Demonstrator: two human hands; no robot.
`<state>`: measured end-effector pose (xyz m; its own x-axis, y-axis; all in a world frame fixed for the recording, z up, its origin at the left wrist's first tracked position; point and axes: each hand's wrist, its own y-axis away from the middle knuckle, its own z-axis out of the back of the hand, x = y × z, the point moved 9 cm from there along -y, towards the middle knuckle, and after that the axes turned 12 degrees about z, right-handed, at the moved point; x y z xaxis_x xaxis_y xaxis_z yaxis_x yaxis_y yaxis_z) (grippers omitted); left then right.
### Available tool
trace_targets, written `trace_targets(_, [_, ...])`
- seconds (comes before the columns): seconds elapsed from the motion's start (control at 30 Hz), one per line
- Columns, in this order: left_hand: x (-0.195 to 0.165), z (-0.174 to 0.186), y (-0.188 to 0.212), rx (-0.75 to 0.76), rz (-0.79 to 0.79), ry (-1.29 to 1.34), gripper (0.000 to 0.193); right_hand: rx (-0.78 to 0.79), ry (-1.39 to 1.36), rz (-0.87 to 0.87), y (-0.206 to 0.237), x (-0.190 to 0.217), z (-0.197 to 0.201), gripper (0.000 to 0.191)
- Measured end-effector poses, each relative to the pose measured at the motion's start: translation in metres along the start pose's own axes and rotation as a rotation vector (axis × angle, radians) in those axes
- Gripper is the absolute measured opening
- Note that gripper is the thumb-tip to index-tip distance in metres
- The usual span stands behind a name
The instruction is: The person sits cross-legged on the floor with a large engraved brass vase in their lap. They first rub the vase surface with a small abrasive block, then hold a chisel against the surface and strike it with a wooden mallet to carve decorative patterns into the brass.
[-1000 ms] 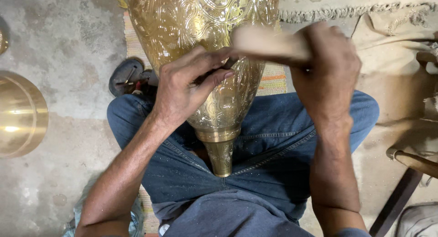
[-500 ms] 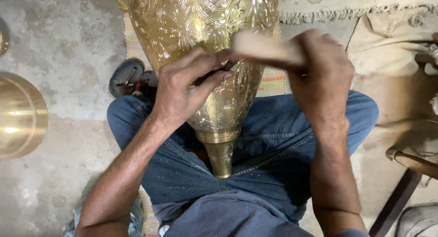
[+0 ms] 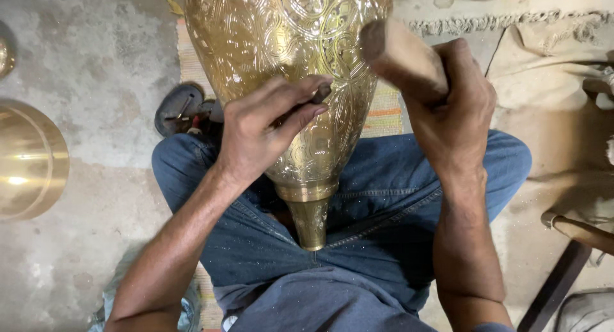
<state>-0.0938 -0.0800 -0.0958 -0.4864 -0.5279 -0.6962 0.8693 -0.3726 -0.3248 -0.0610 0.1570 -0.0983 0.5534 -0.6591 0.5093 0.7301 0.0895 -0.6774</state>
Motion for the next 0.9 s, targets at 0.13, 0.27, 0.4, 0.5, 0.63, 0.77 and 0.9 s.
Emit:
trace_targets(0.13, [-0.003,0.004,0.004,-0.029,-0.047,0.058,0.037,-0.040,0.113,0.126,-0.014,0.019,0.012,0.027])
trace_targets(0.27, [0.004,0.002,0.004,-0.010,0.018,0.061,0.034,-0.348,-0.284,-0.157,-0.017,0.001,0.025,0.017])
trace_targets(0.4, [0.001,0.002,0.005,-0.015,-0.025,0.003,0.029,0.031,-0.217,-0.091,-0.025,0.009,-0.002,0.020])
trace_targets(0.5, [0.005,0.001,0.005,-0.006,0.014,-0.008,0.029,0.196,0.535,0.264,-0.025,0.032,-0.004,0.020])
trace_targets(0.63, [0.010,0.001,0.004,0.006,0.054,0.062,0.032,0.077,-0.086,-0.159,-0.017,0.002,-0.001,0.017])
trace_targets(0.77, [0.006,0.000,0.004,0.011,0.007,0.016,0.030,0.182,0.339,0.154,-0.027,0.032,-0.003,0.022])
trace_targets(0.9, [0.008,0.000,0.004,0.014,0.043,0.027,0.034,0.132,-0.225,-0.516,-0.011,-0.016,-0.012,0.013])
